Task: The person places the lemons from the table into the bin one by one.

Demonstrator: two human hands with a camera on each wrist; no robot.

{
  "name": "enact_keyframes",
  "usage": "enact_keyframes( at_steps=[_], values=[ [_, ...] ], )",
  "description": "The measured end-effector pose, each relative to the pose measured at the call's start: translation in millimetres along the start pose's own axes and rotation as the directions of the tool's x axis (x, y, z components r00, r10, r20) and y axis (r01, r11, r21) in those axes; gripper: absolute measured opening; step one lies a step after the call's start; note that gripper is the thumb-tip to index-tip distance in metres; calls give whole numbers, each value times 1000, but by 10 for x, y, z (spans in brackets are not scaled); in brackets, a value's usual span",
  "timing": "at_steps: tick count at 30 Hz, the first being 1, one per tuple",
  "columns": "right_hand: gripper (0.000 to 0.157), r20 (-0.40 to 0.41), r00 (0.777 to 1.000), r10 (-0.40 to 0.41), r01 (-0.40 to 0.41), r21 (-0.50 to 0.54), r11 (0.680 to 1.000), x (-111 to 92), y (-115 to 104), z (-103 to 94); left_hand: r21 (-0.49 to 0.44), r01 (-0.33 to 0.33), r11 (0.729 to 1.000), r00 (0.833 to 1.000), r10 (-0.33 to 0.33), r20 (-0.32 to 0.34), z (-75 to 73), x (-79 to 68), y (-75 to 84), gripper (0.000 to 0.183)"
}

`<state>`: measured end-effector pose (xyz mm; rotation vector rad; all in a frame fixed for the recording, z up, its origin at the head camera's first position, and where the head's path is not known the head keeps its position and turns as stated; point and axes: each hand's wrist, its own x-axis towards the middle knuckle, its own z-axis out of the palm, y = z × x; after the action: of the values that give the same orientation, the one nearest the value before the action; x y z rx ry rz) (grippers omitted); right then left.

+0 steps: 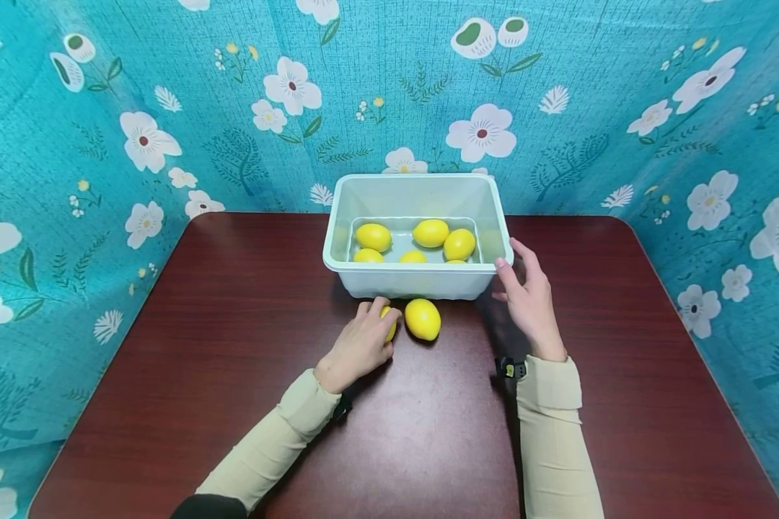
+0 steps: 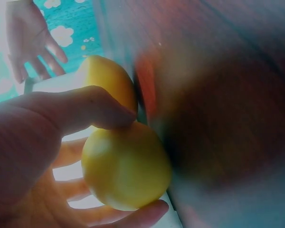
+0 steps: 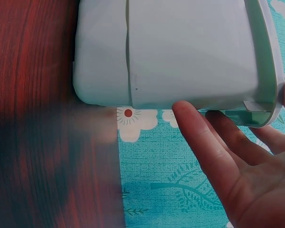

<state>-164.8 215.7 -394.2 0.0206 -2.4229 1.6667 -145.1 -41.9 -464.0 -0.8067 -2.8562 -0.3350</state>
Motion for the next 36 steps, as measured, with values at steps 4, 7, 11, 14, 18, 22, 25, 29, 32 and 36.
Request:
enact_keyframes(
  at_steps=[4,7,11,14,18,22,25,29,32,36],
  values=[
    [52,-1,1000,-1,1,2,1000,2,4,-2,3,-5,1000,1000,5,1,-8,6,3,38],
    [52,-2,1000,0,0,4,1000,5,9,-2,6,-14,1000,1000,14,-3,-8,8,1,38],
    [52,-2,1000,1,-1,2,1000,6,10,-2,14,-13,1000,1000,13,4,-9,6,-1,39],
    [52,-1,1000,-2,2,0,1000,5,9,-3,19,-7,1000,1000,6,13,-14,3,-1,41],
    [51,-1,1000,-5,5,-1,1000,5,11,0,13,0,1000,1000,-1,23,-12,1,-1,43],
    [52,1,1000,-2,2,-2,1000,4,16,2,2,15,1000,999,-15,38,-5,-2,-2,44],
    [52,1,1000,1,-1,-5,1000,3,17,2,-2,26,1000,999,-26,45,-3,-3,-1,46],
    [52,0,1000,2,-2,-6,1000,5,19,1,2,30,1000,998,-30,46,-3,-3,-2,47],
    [52,1,1000,1,-1,-2,1000,6,21,0,1,25,1000,999,-25,39,0,-4,-7,47],
    [52,2,1000,-1,1,3,1000,8,28,-2,-4,13,1000,1000,-13,26,7,-6,-20,46]
  ],
)
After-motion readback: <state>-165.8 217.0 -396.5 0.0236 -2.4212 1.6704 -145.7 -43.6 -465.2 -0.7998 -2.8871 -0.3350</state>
